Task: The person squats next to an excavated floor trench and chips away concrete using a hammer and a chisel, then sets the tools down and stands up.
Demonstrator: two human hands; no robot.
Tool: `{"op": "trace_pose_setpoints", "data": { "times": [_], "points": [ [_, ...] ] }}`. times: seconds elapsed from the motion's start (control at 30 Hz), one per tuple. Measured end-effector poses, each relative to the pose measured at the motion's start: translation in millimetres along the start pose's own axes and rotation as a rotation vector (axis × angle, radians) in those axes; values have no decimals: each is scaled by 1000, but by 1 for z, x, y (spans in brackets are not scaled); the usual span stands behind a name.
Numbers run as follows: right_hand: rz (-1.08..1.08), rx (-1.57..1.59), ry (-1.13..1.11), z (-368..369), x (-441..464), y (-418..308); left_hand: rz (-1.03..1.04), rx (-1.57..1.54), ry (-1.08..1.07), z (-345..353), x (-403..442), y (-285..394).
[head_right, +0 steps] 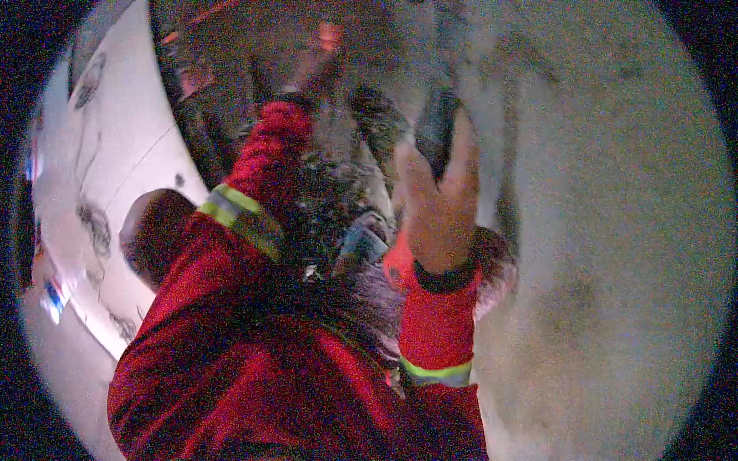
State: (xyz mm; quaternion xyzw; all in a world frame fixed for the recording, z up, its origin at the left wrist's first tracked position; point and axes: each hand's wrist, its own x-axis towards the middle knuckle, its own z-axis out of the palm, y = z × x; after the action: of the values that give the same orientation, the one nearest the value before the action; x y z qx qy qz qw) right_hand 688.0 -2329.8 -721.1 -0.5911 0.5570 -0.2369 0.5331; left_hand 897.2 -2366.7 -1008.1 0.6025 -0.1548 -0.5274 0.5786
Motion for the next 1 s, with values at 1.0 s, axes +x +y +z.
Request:
{"op": "trace_pose_setpoints", "data": {
  "times": [1.0],
  "points": [
    [38, -1524, -583, -138, 5, -286, -26, 652, 117, -159, -376, 375]
  ]
}}
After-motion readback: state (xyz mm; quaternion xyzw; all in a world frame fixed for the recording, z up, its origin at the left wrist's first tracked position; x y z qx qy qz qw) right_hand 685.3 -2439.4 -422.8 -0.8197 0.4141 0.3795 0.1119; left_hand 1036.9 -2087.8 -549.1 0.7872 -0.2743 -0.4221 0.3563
